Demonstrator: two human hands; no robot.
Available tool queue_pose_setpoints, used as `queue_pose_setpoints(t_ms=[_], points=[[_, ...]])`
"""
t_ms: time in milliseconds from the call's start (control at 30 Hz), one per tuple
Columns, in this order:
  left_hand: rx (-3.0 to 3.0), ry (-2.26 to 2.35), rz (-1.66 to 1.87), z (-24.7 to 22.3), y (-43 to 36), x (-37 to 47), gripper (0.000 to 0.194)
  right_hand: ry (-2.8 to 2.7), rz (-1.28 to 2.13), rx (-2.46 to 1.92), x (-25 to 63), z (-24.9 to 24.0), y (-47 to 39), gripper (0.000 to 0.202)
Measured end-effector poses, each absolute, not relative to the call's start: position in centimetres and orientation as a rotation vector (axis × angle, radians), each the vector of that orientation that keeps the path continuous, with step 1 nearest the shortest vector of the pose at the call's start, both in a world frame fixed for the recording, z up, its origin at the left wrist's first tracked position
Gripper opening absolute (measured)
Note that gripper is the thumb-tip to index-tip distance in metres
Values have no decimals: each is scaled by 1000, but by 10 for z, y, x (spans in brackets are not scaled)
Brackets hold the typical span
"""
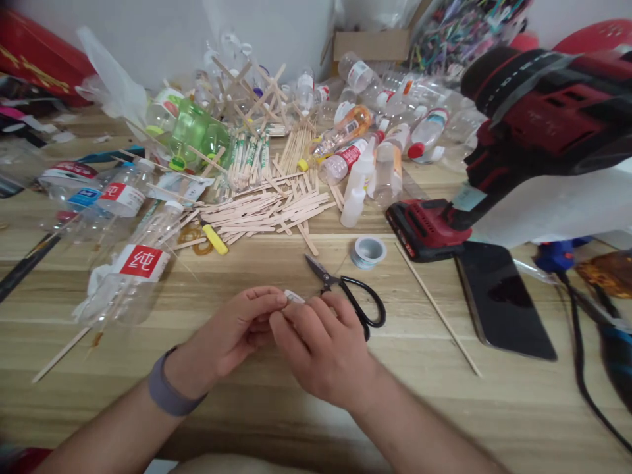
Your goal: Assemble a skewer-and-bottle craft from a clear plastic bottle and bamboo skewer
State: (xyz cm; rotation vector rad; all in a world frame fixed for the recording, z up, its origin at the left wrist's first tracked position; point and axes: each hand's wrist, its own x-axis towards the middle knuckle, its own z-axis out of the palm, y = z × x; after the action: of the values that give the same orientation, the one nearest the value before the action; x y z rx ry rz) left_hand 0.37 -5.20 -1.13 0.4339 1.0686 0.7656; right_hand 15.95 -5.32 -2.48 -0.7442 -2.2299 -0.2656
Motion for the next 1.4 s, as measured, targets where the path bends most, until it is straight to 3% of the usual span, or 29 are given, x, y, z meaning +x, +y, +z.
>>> queue_pose_setpoints(t_ms=[233,567,733,967,1400], points=[[405,1070,767,-13,-53,3,24,-2245,-277,-799,161,-31,-52,7],[358,1035,783,-9,-54,5,23,-2283,-279,-718,161,-23,-53,17],[378,1022,790,-12,-55,5,25,-2269,-246,-758,160,-27,-54,11],[535,1167,882,-13,-54,7,25,-2024,139,-961,160,-26,-45,7],[1441,1494,991,-8,-63,6,13,-1713,867,-1261,161,-18,-43,14]])
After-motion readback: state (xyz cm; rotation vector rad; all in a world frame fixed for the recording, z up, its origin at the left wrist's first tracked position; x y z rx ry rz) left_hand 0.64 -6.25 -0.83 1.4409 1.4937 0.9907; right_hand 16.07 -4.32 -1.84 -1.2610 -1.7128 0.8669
